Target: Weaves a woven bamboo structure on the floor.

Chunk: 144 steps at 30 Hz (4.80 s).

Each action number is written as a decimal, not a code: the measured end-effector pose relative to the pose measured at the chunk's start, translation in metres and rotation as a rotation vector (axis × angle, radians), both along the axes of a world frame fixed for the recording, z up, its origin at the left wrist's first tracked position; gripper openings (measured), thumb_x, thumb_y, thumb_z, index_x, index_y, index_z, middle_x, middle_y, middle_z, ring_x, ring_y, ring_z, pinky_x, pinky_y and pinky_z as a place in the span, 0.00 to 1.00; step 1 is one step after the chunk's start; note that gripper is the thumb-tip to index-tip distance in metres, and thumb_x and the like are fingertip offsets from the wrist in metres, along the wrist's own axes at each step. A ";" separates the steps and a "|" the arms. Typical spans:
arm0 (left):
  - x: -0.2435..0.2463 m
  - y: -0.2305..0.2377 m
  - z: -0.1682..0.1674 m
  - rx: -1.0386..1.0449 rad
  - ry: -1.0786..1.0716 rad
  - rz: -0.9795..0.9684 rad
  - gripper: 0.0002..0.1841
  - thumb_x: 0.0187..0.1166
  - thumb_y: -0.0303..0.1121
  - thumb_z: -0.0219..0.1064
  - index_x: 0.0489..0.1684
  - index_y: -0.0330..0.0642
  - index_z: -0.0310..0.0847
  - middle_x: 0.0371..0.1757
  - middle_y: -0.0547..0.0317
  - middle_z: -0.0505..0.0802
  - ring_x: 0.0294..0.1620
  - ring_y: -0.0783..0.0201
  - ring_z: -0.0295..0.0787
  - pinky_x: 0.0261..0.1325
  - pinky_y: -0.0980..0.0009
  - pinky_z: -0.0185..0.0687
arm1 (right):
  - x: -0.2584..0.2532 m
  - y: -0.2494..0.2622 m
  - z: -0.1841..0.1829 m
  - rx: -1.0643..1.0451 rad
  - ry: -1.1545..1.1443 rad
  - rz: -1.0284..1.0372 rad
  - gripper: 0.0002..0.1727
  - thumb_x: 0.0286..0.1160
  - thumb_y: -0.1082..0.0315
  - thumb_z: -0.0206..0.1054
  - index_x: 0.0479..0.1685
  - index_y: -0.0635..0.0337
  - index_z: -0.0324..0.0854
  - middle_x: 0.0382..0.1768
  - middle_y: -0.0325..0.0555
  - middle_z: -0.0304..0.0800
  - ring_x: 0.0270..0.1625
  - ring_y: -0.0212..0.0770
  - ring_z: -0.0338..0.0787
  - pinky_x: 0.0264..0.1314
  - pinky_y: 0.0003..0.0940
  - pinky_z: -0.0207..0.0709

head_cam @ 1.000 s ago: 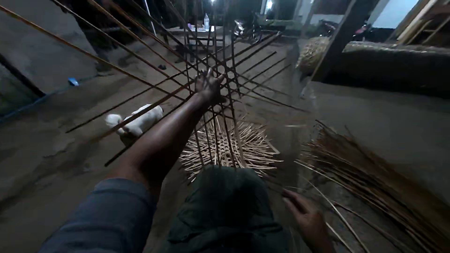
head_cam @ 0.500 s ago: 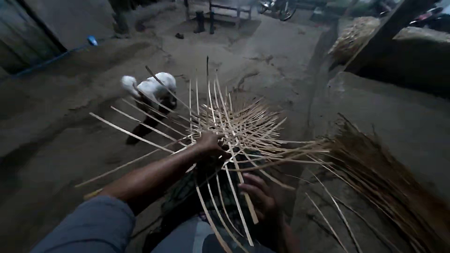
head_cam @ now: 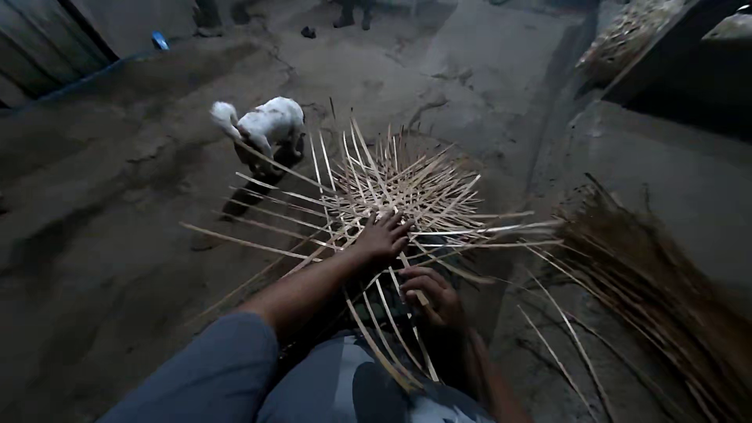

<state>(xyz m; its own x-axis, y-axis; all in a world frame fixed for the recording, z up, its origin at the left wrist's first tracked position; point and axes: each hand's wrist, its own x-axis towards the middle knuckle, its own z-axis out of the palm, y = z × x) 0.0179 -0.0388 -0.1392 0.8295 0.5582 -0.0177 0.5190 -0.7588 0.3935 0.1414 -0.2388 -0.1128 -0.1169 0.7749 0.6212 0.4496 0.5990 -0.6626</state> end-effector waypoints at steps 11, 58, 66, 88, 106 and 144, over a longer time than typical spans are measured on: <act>-0.008 0.006 0.010 -0.114 0.028 0.063 0.29 0.85 0.57 0.53 0.88 0.72 0.66 0.95 0.56 0.59 0.96 0.48 0.44 0.90 0.31 0.32 | -0.021 0.028 -0.001 -0.486 0.436 0.257 0.35 0.94 0.43 0.45 0.70 0.67 0.81 0.41 0.41 0.95 0.36 0.31 0.91 0.41 0.30 0.88; 0.031 0.002 -0.030 -0.015 0.092 -0.012 0.32 0.87 0.66 0.33 0.93 0.83 0.49 0.95 0.69 0.60 0.97 0.56 0.45 0.90 0.30 0.31 | -0.058 -0.073 -0.017 -0.451 0.816 -0.071 0.25 0.93 0.45 0.47 0.27 0.45 0.77 0.21 0.18 0.74 0.24 0.10 0.71 0.29 0.08 0.67; 0.008 0.026 -0.016 -0.007 0.113 0.024 0.37 0.86 0.69 0.33 0.96 0.74 0.46 0.96 0.61 0.58 0.97 0.51 0.42 0.90 0.28 0.28 | -0.003 -0.112 -0.028 -0.503 0.174 -0.264 0.38 0.78 0.50 0.70 0.84 0.63 0.72 0.88 0.56 0.65 0.91 0.49 0.64 0.91 0.45 0.65; 0.002 0.014 -0.012 -0.049 0.132 0.054 0.35 0.86 0.69 0.34 0.93 0.75 0.55 0.96 0.66 0.59 0.97 0.53 0.43 0.91 0.31 0.31 | -0.039 -0.012 -0.019 -0.510 0.920 -0.020 0.32 0.96 0.49 0.41 0.18 0.51 0.74 0.12 0.29 0.68 0.13 0.24 0.66 0.17 0.21 0.65; 0.008 0.012 -0.022 -0.008 0.101 0.001 0.33 0.87 0.67 0.38 0.91 0.77 0.57 0.94 0.64 0.63 0.96 0.54 0.47 0.90 0.30 0.30 | -0.046 -0.076 -0.033 -0.333 0.829 0.083 0.28 0.93 0.49 0.50 0.19 0.49 0.77 0.17 0.24 0.73 0.24 0.15 0.74 0.38 0.13 0.72; -0.021 0.012 -0.002 -0.137 -0.029 -0.174 0.16 0.72 0.46 0.73 0.59 0.68 0.89 0.85 0.57 0.74 0.88 0.48 0.64 0.83 0.21 0.43 | -0.030 -0.051 0.018 -0.209 0.982 -0.022 0.31 0.95 0.52 0.43 0.15 0.51 0.74 0.12 0.31 0.72 0.22 0.31 0.80 0.55 0.35 0.84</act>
